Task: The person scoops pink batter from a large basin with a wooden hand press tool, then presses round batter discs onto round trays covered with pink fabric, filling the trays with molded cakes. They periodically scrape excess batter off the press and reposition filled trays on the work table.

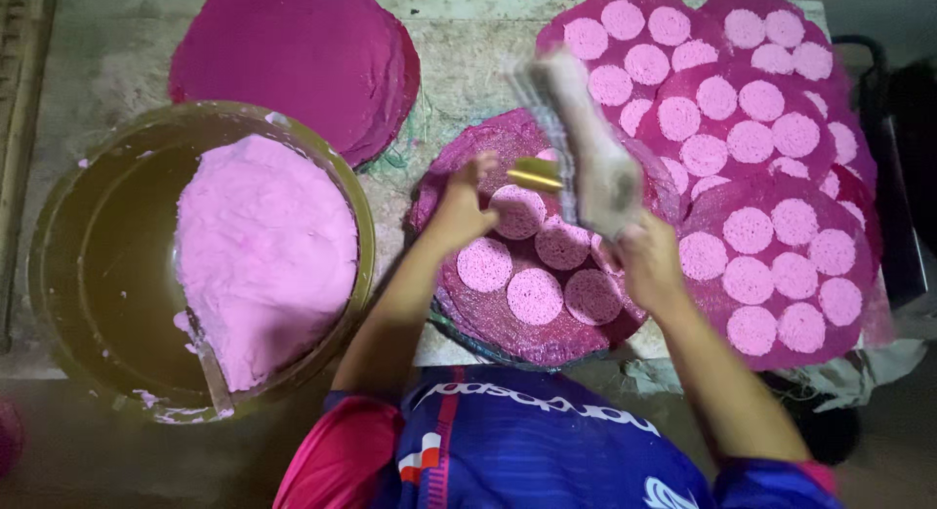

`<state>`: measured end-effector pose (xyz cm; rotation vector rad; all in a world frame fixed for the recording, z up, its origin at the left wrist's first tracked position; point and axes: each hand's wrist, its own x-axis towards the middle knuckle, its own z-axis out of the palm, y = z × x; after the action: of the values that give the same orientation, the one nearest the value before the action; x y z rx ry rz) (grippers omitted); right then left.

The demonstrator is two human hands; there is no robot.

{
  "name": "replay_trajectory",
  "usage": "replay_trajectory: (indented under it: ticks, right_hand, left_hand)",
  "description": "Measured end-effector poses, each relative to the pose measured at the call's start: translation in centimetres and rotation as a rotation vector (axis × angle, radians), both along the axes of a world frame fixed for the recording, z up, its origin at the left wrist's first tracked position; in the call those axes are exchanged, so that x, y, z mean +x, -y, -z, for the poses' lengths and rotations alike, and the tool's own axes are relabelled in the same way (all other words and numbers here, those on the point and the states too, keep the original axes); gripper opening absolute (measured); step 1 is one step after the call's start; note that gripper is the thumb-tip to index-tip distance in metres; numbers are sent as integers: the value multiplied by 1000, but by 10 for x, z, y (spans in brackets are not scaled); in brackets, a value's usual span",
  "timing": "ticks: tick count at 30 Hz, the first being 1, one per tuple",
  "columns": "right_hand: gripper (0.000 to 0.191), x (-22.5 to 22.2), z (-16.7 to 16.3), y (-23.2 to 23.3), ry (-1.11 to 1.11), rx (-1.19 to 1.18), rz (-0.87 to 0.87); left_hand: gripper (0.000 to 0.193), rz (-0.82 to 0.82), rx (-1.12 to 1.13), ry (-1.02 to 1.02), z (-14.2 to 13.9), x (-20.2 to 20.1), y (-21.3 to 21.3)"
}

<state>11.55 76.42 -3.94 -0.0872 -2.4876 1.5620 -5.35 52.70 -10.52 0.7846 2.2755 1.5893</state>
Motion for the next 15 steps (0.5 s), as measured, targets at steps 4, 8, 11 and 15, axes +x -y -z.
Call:
replay_trajectory:
  ticks: [4,8,11,15]
  right_hand:
    - [87,50,24,-16,-105,-198,162]
    - [86,101,56,-46,-158,-300,310]
    - [84,135,73,-71,-181,-377,405]
    - [84,173,85,-90,-209,-403,497]
  left_hand:
    - [123,94,-385,-167,10,28,-12]
    - [122,57,-391,-219,12,35,-17]
    - [119,65,-275,-81,8,27,-15]
    - [118,-2,-267,1,-10,1,-8]
